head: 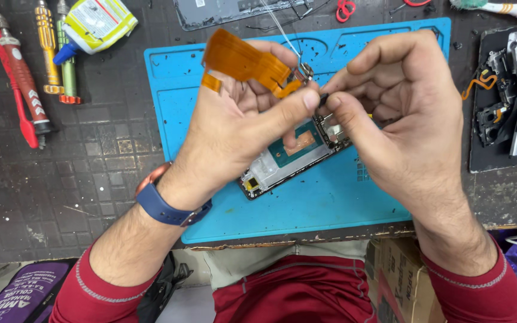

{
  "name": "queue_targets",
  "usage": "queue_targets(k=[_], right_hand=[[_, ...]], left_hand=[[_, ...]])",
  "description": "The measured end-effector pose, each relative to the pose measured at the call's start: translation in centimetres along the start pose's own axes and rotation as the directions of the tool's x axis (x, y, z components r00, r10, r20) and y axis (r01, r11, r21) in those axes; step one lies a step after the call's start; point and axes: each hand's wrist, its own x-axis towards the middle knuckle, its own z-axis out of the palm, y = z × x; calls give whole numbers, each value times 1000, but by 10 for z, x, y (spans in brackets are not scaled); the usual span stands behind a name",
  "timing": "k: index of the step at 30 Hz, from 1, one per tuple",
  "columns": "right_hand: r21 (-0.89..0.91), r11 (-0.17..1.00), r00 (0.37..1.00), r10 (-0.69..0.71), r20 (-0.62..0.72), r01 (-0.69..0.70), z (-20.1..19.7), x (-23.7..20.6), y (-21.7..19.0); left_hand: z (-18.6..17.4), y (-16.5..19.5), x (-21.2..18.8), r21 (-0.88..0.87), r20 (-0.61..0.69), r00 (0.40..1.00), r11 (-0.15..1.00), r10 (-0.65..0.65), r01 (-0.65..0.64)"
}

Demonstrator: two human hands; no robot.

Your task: The person disassembles a smartphone on a blue repair mat. They peel an orange flex cable away from the phone frame, use a yellow pry tool to loosen components, then use a screwdriver to unscrew parts of the exposed motherboard while holding the phone frame.

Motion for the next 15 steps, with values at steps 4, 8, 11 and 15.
queue_targets(k=[4, 8, 11, 15], right_hand=[[14, 995, 995, -98, -17, 99, 3, 0, 7], [-16, 989, 989, -149, -16, 148, 1, -5, 12], [-53, 985, 986, -165, -22, 163, -1, -8, 12], [-142, 959, 968, -252, -21, 246, 4, -12, 12]], left_hand=[[4, -3, -6, -13, 3, 999, 999, -49, 49], [5, -3, -7, -7, -28, 998, 998, -60, 60], [6, -3, -9, -51, -10, 999, 998, -40, 40], [7, -4, -8, -77, -20, 997, 994, -78, 76]])
